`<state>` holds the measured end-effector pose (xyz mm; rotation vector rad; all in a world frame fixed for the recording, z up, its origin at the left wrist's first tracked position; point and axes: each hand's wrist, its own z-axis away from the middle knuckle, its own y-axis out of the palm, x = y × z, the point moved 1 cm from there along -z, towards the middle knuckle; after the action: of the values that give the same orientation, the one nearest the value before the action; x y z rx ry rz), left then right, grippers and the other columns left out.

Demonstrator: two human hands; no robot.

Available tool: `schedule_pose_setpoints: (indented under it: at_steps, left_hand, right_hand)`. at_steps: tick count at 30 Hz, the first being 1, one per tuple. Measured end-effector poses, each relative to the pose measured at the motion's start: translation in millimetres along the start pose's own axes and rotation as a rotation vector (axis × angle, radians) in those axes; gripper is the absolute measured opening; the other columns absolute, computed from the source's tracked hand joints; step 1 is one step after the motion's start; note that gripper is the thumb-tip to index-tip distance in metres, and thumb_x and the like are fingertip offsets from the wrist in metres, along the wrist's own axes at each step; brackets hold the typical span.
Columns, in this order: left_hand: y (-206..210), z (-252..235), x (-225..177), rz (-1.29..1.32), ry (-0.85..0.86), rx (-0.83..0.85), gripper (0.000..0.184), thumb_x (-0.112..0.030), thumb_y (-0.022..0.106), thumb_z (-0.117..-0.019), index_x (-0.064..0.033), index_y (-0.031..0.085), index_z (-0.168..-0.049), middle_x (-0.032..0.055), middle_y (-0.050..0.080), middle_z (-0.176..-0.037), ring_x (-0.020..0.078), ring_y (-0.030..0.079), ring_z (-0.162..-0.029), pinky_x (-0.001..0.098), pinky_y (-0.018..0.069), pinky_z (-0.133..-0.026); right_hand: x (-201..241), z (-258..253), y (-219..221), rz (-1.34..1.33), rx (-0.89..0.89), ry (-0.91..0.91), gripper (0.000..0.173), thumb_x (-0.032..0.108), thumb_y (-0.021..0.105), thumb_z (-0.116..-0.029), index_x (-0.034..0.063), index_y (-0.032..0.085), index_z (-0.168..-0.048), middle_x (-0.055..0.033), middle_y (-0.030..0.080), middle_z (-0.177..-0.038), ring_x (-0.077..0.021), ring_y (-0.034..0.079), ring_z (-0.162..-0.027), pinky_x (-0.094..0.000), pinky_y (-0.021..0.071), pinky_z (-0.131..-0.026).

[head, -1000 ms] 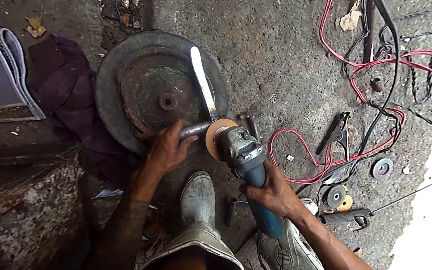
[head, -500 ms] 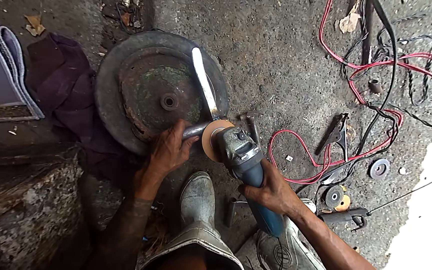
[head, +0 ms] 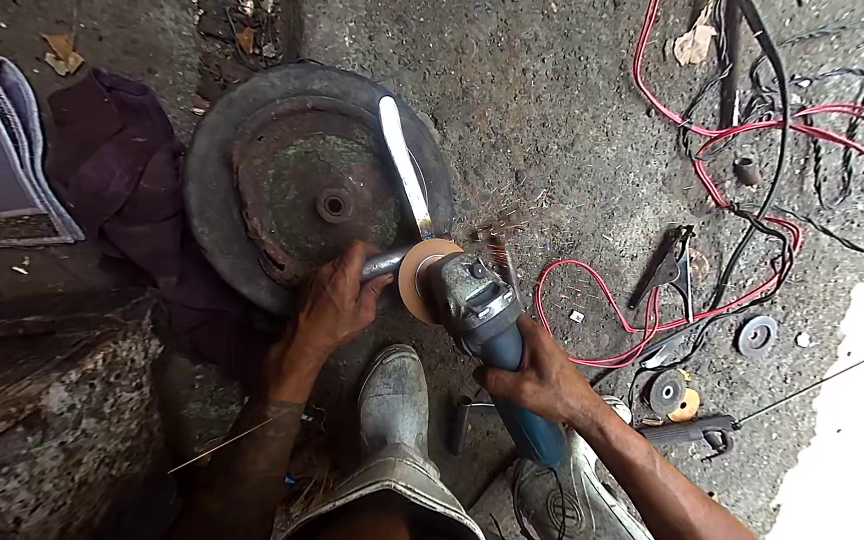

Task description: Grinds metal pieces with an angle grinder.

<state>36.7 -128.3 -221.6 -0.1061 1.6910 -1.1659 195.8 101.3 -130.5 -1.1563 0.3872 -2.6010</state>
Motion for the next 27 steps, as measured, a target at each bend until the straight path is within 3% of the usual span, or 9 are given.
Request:
schedule_pose_setpoints:
  at_steps: [8, 14, 27]
  left_hand:
    - [2.0, 1.3, 0.0, -0.048, 0.017, -0.026, 0.042, -0.04, 0.057, -0.1008, -0.0019, 0.062, -0.118, 0.0132, 0.068, -0.084, 0.0297, 0.068, -0.07, 0.0502, 0.0544, -0.061]
    - [5.4, 3.8, -7.9, -0.129, 0.053, -0.075, 0.045, -0.043, 0.054, -0.1008, -0.0016, 0.065, -0.113, 0.0139, 0.067, -0.078, 0.0324, 0.065, -0.065, 0.0511, 0.0501, -0.062]
    - [5.2, 4.9, -6.8, -0.13, 0.064, -0.081, 0.04, -0.038, 0.056, -0.1003, -0.0009, 0.064, -0.113, 0.0148, 0.067, -0.08, 0.0332, 0.065, -0.067, 0.0511, 0.0497, -0.063]
  right_hand:
    - [-3.9, 10.0, -2.4, -0.094, -0.074, -0.049, 0.057, 0.029, 0.08, -0.072, 0.0078, 0.058, -0.12, 0.0048, 0.07, -0.095, -0.0011, 0.069, -0.083, -0.0215, 0.0597, -0.075]
    - [-9.0, 20.4, 8.3, -0.098, -0.13, -0.047, 0.063, 0.037, 0.082, -0.0762, 0.0052, 0.056, -0.125, 0.0034, 0.07, -0.096, -0.0018, 0.069, -0.084, -0.0211, 0.0599, -0.077]
    - [-5.2, 15.9, 17.0, -0.049, -0.12, -0.033, 0.059, 0.036, 0.079, -0.0756, 0.0063, 0.058, -0.122, 0.0035, 0.07, -0.094, -0.0007, 0.068, -0.083, -0.0215, 0.0585, -0.076]
